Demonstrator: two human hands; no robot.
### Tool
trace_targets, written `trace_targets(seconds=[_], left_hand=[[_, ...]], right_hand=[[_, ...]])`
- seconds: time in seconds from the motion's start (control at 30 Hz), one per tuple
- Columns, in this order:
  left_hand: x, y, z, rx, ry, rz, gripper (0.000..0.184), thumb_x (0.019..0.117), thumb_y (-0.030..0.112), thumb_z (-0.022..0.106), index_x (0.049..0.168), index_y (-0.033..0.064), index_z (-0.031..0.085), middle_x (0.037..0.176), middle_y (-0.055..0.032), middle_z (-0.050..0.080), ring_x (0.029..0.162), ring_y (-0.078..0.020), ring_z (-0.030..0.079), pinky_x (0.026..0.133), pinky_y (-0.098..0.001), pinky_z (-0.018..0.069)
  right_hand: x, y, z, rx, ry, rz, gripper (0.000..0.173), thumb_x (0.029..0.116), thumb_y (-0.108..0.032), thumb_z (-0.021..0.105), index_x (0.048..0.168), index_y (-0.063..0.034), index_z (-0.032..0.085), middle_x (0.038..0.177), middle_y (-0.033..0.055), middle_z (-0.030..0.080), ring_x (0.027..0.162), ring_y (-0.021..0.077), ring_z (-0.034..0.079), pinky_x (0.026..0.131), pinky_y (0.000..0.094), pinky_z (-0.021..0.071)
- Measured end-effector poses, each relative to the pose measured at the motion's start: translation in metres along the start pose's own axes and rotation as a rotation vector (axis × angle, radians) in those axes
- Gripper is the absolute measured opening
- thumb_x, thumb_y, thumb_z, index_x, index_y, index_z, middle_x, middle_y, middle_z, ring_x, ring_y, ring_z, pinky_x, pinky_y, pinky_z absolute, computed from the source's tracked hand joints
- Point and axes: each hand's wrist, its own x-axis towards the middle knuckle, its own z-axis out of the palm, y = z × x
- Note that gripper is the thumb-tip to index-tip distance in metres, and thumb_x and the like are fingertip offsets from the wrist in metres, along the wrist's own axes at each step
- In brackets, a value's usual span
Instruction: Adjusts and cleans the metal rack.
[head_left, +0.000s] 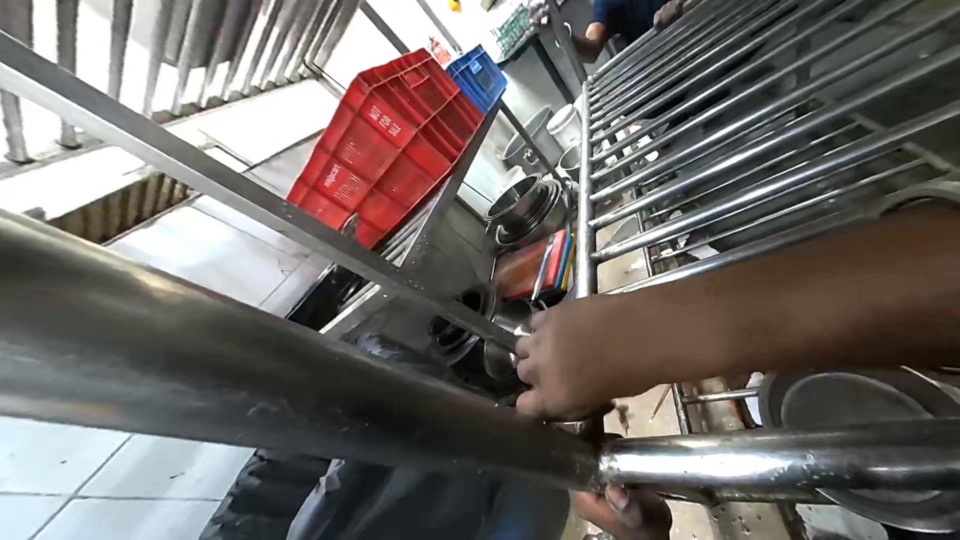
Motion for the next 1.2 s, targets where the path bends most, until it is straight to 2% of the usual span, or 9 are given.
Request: trace_targets(seconds=[0.07,0.17,0.3,0.47,0.57,0.7,0.83,1.0,1.2], left_hand=[[0.0,-0.001,-0.001,-0.012,-0.004,0.006,0.06,0.0872,0.073,0.06,0.107,0.0154,0.061,0.088,0.0156,0.068,0.086,0.0079,0.065,0.078,-0.0169,0.0553],[-0.002,0.001,-0.001,-0.022,-0.017,0.003,0.059,0.0887,0.071,0.059,0.111,0.0168,0.06,0.091,0.0174,0.068,0.088,0.0101,0.065,0.079,-0.015,0.0542],[-0.003,0.003,-0.001,-0.084,-0.033,-0.02,0.049,0.0912,0.065,0.061,0.114,0.0216,0.061,0.095,0.0182,0.07,0.092,0.0101,0.065,0.082,-0.0146,0.0537],[-0.011,-0.022,-0.024,0.043,-0.06,0.103,0.047,0.0968,0.058,0.059,0.115,0.0147,0.062,0.101,0.0135,0.068,0.1,0.0079,0.063,0.089,-0.0171,0.0518],[-0.009,-0.015,-0.016,0.025,-0.053,0.086,0.044,0.0972,0.059,0.058,0.114,0.0184,0.063,0.099,0.0164,0.068,0.097,0.0097,0.063,0.086,-0.0155,0.0519],[-0.004,-0.001,-0.003,-0.019,-0.022,0.02,0.046,0.094,0.065,0.057,0.111,0.0225,0.062,0.094,0.0185,0.068,0.092,0.0096,0.064,0.082,-0.0153,0.0535],[-0.003,0.002,-0.004,-0.022,-0.018,-0.017,0.053,0.0909,0.066,0.061,0.115,0.0196,0.058,0.096,0.0168,0.068,0.093,0.0083,0.065,0.082,-0.0171,0.0547],[-0.003,-0.003,-0.002,-0.006,-0.01,0.017,0.057,0.0901,0.07,0.059,0.115,0.0189,0.06,0.095,0.0171,0.068,0.092,0.0088,0.065,0.083,-0.0163,0.0542],[-0.002,-0.005,-0.002,-0.007,-0.009,0.035,0.053,0.0912,0.069,0.058,0.109,0.0195,0.062,0.091,0.0148,0.069,0.088,0.006,0.066,0.079,-0.0184,0.0558]], right_hand=[[-0.015,0.002,0.013,0.162,0.07,-0.027,0.053,0.0742,-0.001,0.084,0.124,-0.0106,0.068,0.102,0.0121,0.068,0.097,0.0308,0.066,0.082,0.0499,0.0532],[-0.029,0.01,0.044,0.223,0.284,-0.174,0.056,0.0629,0.006,0.086,0.115,-0.0077,0.069,0.095,0.0107,0.069,0.094,0.0291,0.066,0.084,0.0458,0.0515],[-0.043,0.012,0.071,0.143,0.459,-0.258,0.018,0.0825,0.0,0.074,0.097,-0.0115,0.073,0.081,0.0054,0.065,0.084,0.0248,0.065,0.071,0.0415,0.0512],[-0.041,0.01,0.071,0.169,0.59,-0.254,0.017,0.0856,-0.002,0.07,0.101,-0.0081,0.072,0.087,0.0082,0.065,0.087,0.0262,0.064,0.07,0.0376,0.0515],[-0.036,0.013,0.073,0.133,0.622,-0.272,0.013,0.0959,-0.021,0.067,0.097,-0.0085,0.071,0.084,0.0071,0.064,0.084,0.0245,0.064,0.063,0.0355,0.0487],[-0.039,-0.013,0.066,-0.055,0.575,-0.035,0.027,0.1032,-0.028,0.054,0.089,-0.0122,0.07,0.076,0.0048,0.06,0.074,0.0221,0.061,0.056,0.0363,0.0461],[-0.041,-0.022,0.046,-0.129,0.408,0.153,0.009,0.0981,-0.013,0.06,0.096,-0.0075,0.067,0.081,0.0082,0.058,0.077,0.0257,0.061,0.058,0.0364,0.0465],[-0.048,0.008,0.066,0.147,0.466,-0.236,0.018,0.0849,0.0,0.072,0.1,-0.0096,0.071,0.087,0.0081,0.063,0.085,0.0256,0.063,0.069,0.0384,0.0527],[-0.043,-0.001,0.068,-0.009,0.538,-0.114,0.012,0.0998,-0.012,0.058,0.093,-0.0093,0.068,0.076,0.0072,0.057,0.07,0.0235,0.06,0.053,0.0338,0.0455]])
